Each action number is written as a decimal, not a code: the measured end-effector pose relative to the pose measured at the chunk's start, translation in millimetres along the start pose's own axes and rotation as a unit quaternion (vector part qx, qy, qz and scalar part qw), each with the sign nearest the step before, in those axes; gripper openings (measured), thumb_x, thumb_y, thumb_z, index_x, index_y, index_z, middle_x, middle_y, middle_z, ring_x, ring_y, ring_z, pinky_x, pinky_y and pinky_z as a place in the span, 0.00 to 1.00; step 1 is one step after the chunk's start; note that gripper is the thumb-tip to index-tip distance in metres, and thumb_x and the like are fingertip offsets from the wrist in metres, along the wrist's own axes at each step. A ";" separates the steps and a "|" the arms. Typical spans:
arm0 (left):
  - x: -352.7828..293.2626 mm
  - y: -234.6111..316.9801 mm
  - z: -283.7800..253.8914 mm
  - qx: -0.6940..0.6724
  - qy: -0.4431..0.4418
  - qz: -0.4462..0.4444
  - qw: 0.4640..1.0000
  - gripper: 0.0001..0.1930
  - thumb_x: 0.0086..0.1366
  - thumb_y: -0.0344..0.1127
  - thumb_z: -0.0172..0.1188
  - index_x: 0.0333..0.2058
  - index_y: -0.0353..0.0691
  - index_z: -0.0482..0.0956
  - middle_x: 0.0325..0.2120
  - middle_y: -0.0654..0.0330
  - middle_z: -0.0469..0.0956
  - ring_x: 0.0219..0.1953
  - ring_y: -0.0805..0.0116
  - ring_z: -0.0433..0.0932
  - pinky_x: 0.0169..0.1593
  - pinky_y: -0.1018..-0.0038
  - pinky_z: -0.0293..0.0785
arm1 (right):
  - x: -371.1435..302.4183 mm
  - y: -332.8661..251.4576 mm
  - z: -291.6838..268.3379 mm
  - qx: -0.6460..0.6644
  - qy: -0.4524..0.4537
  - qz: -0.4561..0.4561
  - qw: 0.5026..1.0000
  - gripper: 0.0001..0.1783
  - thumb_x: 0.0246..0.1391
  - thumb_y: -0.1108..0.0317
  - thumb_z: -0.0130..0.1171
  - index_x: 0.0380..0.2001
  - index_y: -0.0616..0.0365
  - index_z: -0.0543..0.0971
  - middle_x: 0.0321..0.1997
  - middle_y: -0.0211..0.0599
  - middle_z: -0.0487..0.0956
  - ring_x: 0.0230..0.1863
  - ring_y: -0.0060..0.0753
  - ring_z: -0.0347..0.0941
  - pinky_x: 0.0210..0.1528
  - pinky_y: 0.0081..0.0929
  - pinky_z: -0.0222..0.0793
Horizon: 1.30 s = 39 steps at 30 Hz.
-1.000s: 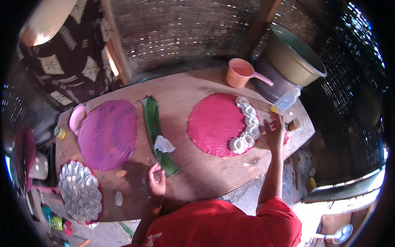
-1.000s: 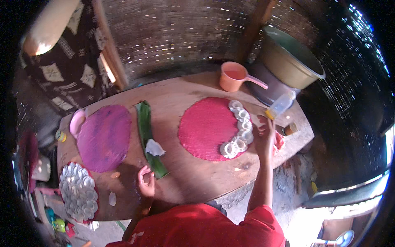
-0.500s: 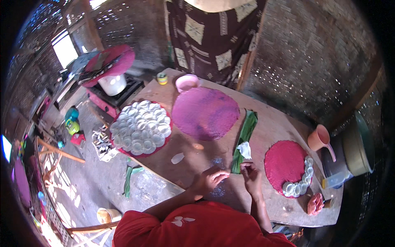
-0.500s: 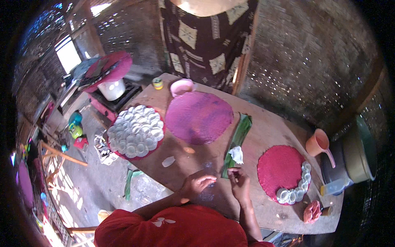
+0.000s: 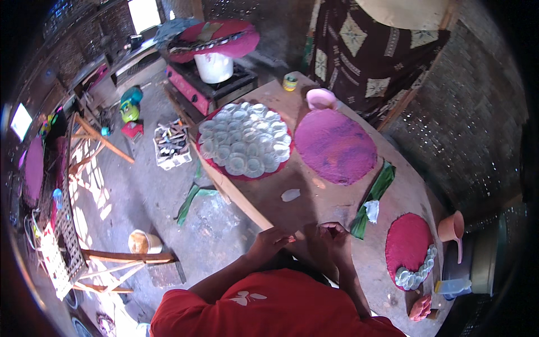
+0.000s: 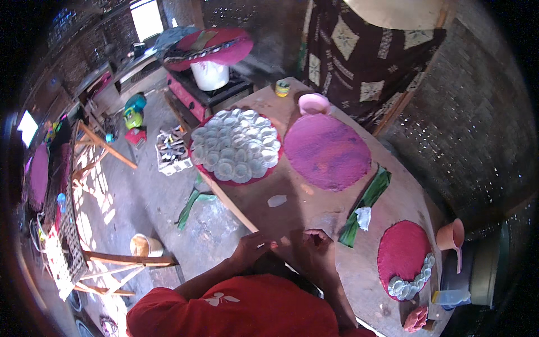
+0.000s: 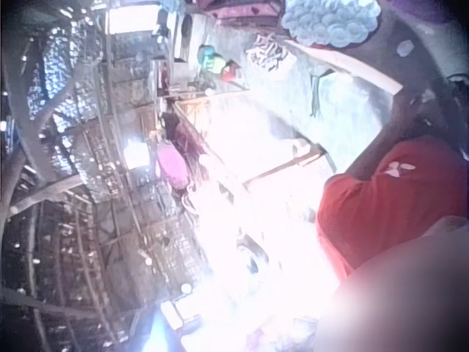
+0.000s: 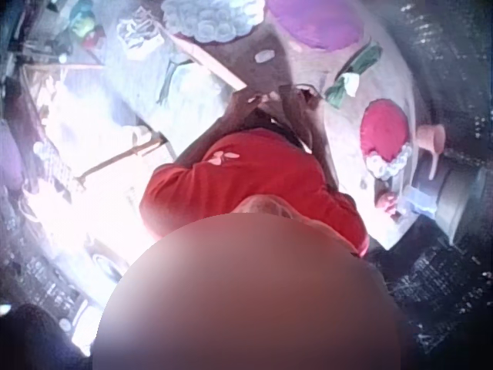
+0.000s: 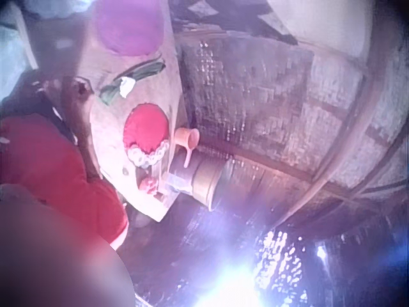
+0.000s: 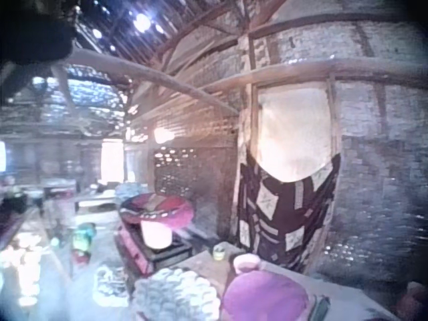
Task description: The person repeatedly takes small pieces of white dough, rolls them between the palms, and places them on a green leaf strip on the table. The person also briefly walks away to retrieve a small container and returns to continue shaping the dough.
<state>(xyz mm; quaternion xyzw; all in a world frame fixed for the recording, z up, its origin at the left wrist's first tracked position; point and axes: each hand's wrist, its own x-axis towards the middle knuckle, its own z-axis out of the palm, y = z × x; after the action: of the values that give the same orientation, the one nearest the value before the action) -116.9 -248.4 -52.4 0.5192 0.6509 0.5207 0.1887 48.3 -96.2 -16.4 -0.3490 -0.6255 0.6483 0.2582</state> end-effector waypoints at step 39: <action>185.9 -130.9 -255.5 0.092 0.284 -0.038 0.954 0.34 0.54 0.22 0.61 0.60 0.41 0.62 0.58 0.52 0.65 0.55 0.54 0.69 0.55 0.62 0.68 | 270.7 -62.1 93.0 -0.472 0.106 -0.239 0.842 0.27 0.47 0.57 0.68 0.51 0.50 0.76 0.61 0.48 0.66 0.61 0.53 0.63 0.60 0.42 0.63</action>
<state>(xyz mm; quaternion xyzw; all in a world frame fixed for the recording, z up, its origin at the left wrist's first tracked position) -453.0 -198.7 -13.1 0.3397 0.7421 0.5770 -0.0325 -198.8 59.2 7.6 -0.3348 -0.8887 0.1521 0.2739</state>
